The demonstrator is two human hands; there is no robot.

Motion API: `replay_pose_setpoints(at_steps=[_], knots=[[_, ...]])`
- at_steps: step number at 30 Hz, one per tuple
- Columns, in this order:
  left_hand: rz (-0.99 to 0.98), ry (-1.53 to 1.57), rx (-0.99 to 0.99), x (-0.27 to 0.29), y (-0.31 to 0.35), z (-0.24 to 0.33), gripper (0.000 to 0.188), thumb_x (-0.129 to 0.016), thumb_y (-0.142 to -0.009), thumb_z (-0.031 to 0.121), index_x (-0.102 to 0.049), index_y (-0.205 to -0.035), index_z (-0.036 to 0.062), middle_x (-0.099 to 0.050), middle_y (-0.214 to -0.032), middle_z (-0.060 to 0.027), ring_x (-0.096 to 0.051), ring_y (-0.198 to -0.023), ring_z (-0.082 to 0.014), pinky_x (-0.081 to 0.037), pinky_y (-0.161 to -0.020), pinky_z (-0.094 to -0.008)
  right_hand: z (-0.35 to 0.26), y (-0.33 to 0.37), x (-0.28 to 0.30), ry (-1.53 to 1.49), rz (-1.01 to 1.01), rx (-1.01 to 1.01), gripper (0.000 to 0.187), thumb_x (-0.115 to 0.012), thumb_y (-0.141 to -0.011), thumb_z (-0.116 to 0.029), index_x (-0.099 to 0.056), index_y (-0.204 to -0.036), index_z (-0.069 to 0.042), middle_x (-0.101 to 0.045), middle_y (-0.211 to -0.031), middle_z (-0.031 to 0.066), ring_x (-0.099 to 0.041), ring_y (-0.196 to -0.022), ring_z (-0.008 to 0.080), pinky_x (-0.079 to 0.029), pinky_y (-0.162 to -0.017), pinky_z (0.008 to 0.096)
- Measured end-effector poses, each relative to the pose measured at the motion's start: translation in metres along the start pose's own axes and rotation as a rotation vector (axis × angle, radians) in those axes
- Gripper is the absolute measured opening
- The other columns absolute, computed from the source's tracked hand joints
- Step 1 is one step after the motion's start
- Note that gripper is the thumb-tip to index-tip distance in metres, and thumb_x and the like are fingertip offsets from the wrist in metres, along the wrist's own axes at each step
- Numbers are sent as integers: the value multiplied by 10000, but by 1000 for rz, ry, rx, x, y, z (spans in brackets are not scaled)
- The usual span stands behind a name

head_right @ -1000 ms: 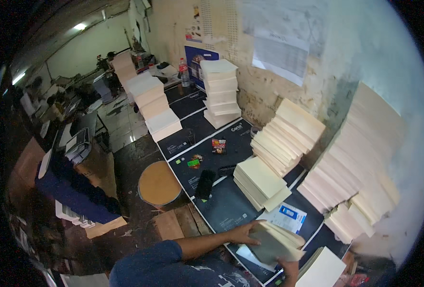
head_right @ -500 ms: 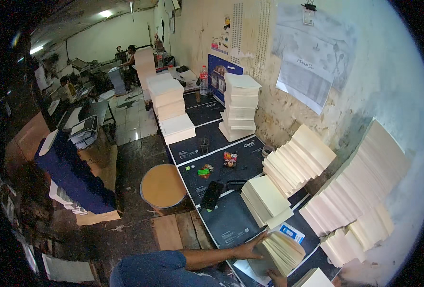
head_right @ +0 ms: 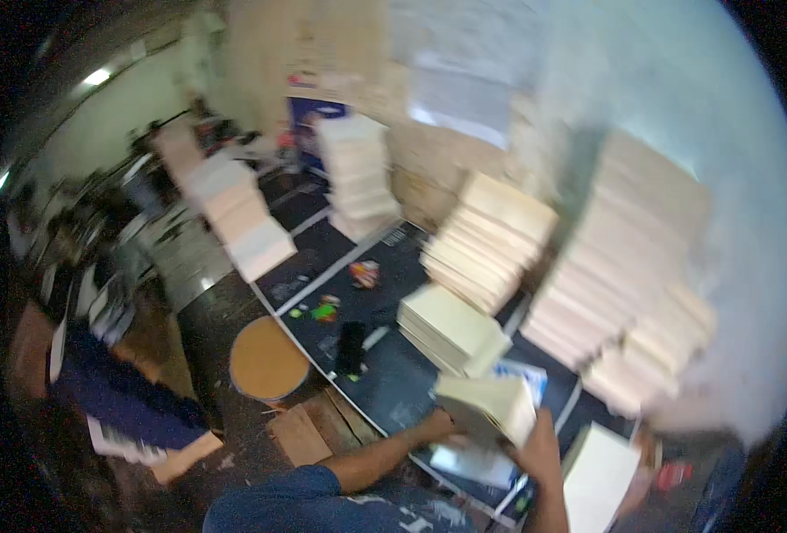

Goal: The person sorts stacks of paper by hand on a table, picking up sections of paper and moving them between different piles.

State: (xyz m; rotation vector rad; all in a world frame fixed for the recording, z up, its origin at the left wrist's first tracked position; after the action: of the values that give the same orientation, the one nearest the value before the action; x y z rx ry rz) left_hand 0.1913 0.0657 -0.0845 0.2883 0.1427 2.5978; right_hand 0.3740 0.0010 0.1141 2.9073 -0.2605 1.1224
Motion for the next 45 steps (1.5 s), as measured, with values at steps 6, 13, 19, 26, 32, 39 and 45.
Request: replay_pose_setpoints(at_steps=[6,13,19,26,32,39,45], knots=[[300,611,28,82,47,-38,912,-619,-878,81,-25,-1568,132,-290,-1556,-152,-302,-1422,-291,-289,-1121,-419,9,-11,-94,693,-330,218,940,-709,-687,-385,-323,-1439,28,-422,-1422,211,-387,-1338,335,-222,-1117,601],[-268,-14,-127,38,22,28,1416,-924,-585,271,95,-1547,68,-137,-1611,-180,-173,-1480,-302,-190,-1180,-398,14,-7,-84,615,-293,297,902,-773,-638,-341,-418,-1395,-4,-539,-1273,158,-486,-1223,311,-311,-1052,514],[-114,21,-132,26,28,39,1354,-931,-591,278,6,-1540,44,-236,-1561,-192,-244,-1447,-308,-238,-1167,-385,-32,10,-64,568,-261,433,808,-758,-623,-251,-468,-1336,-5,-585,-1136,156,-552,-1058,316,-386,-915,485],[30,80,-40,35,29,-32,724,-848,-710,137,-479,-1327,49,-458,-1405,-178,-465,-1285,-266,-368,-1076,-372,13,28,-115,541,-452,301,869,-726,-678,-255,-380,-1439,-17,-520,-1319,173,-463,-1275,301,-278,-1103,529],[111,-23,-43,28,11,29,343,-642,-888,77,-576,-1217,8,-659,-1140,-116,-621,-1041,-214,-485,-912,-342,58,6,-32,592,-299,140,1071,-841,-580,-358,-341,-1480,-67,-448,-1411,176,-387,-1350,311,-231,-1142,560],[-121,259,5,23,-42,13,454,-709,-855,89,-563,-1276,-2,-642,-1219,-99,-599,-1105,-188,-483,-945,-324,179,-38,-48,-364,-188,101,1157,-865,-616,-134,-146,-1516,-25,-268,-1557,176,-268,-1434,293,-237,-1176,368],[-129,168,54,35,-28,36,464,-676,-883,76,-538,-1318,-8,-619,-1264,-92,-583,-1130,-190,-476,-958,-321,142,-43,-52,-409,-124,-30,1048,-814,-645,-66,-232,-1517,-59,-415,-1482,191,-393,-1382,294,-321,-1132,352]])
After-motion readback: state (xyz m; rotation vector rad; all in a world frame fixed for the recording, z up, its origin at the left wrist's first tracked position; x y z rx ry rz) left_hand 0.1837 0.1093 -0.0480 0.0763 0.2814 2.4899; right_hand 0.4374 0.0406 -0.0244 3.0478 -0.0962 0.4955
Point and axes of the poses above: each hand's wrist, its own y-axis away from the middle knuckle, its own x-axis out of the back of the hand, z = x × y, the point moved 8 cm from there along -y, towards the middle knuckle
